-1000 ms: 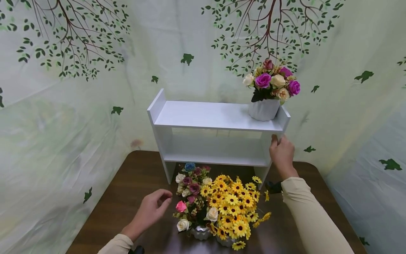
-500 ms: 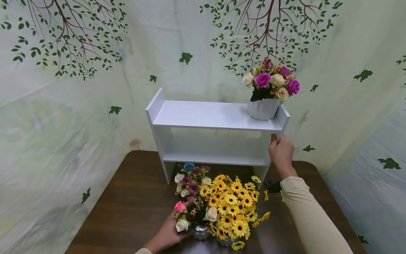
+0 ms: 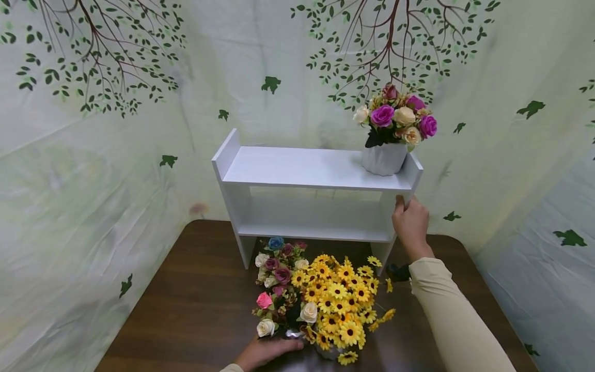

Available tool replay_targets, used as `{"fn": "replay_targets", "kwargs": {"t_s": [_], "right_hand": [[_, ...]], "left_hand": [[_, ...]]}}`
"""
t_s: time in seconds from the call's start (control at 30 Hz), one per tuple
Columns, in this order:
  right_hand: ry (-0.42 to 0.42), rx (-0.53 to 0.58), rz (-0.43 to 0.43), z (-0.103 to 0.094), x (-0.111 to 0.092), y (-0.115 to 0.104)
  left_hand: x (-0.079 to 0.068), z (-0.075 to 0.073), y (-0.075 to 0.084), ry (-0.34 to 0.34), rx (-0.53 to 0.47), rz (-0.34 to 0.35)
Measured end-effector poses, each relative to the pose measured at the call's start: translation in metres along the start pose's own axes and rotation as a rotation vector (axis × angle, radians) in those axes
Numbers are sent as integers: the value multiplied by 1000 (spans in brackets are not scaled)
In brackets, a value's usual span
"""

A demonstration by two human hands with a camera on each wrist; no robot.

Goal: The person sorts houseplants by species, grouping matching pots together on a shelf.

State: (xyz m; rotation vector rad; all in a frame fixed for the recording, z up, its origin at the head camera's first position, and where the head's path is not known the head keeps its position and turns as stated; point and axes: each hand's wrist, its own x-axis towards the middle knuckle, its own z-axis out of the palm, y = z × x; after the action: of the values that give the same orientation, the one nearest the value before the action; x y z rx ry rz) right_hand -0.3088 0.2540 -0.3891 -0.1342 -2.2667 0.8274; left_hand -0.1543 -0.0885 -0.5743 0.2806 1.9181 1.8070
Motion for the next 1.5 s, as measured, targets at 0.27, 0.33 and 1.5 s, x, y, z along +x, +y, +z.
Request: {"fn": "replay_targets", "kwargs": {"t_s": [0.27,0.33,1.5], "right_hand": [[12,2,-3,0,0,0],[12,3,-6,0,1,0],[14,-5,6,0,3,-2]], "left_hand": [[2,2,-12,99,137,82],[0,2,-13,141,154,92],[-58,-9,69,632,582,124]]}}
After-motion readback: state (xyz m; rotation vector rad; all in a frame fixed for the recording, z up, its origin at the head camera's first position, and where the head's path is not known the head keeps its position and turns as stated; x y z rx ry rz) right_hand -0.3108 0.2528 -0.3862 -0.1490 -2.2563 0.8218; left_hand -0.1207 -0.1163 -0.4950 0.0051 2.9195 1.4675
